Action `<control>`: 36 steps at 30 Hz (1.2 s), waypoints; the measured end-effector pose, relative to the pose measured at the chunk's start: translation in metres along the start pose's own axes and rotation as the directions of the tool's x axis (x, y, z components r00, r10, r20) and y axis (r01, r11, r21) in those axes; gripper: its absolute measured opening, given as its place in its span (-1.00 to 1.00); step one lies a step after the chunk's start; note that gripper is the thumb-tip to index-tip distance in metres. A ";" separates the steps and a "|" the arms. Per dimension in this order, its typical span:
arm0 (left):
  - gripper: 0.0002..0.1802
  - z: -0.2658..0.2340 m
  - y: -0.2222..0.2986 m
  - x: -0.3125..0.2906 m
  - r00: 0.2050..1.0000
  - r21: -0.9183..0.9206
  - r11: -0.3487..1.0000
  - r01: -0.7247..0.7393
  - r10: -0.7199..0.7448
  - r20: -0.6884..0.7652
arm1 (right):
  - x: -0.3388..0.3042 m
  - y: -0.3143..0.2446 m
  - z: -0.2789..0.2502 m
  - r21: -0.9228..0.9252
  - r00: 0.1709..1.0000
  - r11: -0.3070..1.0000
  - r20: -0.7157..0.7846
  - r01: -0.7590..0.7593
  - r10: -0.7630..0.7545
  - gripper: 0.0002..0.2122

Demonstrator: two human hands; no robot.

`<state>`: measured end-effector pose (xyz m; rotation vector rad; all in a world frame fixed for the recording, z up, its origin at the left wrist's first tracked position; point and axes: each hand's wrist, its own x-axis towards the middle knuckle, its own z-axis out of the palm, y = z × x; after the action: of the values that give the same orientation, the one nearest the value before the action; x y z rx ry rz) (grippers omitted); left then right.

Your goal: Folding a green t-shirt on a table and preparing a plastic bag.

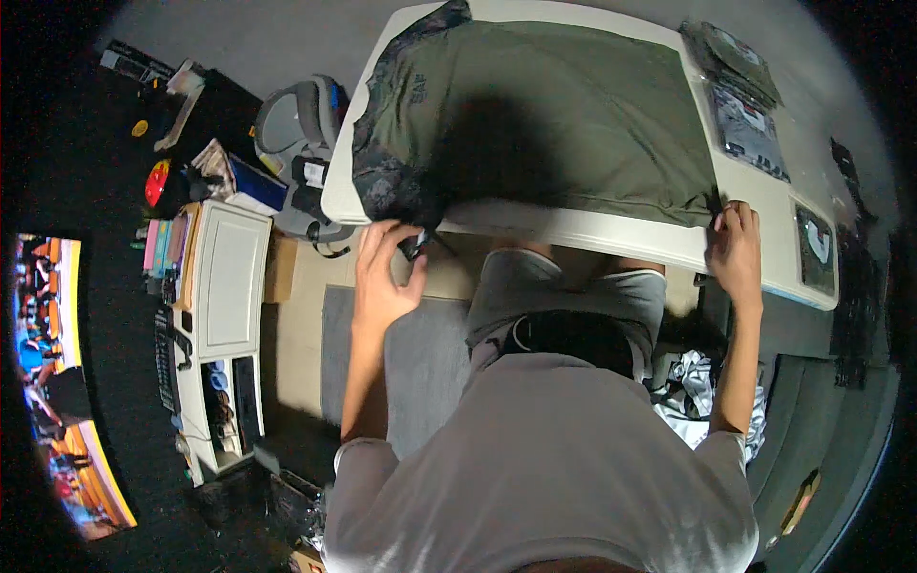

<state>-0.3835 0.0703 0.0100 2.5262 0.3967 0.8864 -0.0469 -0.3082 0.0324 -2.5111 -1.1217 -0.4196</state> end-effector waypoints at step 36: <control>-0.81 0.071 -0.016 0.200 0.942 -0.035 0.958 -0.286 0.287 0.176 | 0.173 0.053 0.042 0.224 0.984 0.960 0.004 0.170 -0.175 -0.70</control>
<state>-0.1890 0.1428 0.0565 2.6708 -0.0345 0.7473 0.1099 -0.2102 0.0544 -2.2390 -1.3250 -0.2911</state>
